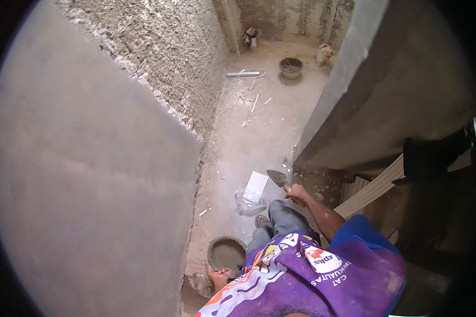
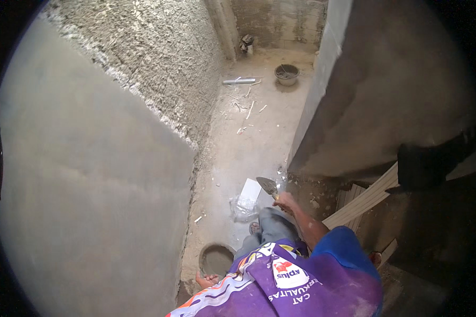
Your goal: The person applies plaster to a concrete wall using a trowel, scooping material from a bucket and spreading it onto the surface.
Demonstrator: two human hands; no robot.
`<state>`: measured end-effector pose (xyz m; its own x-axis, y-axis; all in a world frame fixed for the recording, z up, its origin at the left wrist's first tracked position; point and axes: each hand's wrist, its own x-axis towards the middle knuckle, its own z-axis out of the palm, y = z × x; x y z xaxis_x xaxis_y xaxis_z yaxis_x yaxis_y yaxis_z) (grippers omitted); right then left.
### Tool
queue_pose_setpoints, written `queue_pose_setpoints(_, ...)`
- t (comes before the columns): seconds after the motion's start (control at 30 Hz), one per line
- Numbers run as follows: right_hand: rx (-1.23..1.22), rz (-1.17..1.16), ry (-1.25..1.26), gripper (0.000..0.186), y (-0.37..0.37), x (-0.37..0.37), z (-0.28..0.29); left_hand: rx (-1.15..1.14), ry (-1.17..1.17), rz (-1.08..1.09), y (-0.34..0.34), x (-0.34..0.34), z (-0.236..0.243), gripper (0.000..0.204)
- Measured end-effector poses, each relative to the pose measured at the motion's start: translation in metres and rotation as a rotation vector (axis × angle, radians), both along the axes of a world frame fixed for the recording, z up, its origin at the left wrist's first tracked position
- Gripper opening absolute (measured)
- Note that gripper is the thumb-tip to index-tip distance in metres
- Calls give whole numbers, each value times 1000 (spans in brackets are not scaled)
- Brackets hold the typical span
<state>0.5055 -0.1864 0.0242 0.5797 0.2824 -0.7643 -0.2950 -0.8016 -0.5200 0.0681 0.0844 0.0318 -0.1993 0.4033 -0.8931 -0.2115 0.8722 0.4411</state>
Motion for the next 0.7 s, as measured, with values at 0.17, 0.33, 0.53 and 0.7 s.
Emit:
queue_pose_setpoints(0.17,145,-188,74,30,32,109,-1,-2,-63,-55,52,150,7,41)
queue_pose_setpoints(0.33,87,-249,-7,33,67,245,-39,-29,26,-231,121,317,-3,42)
queue_pose_setpoints(0.53,131,-562,64,34,86,333,1,-127,-56,-327,183,455,-2,44)
queue_pose_setpoints(0.7,198,-938,153,28,76,384,25,-178,-140,-392,210,589,20,43)
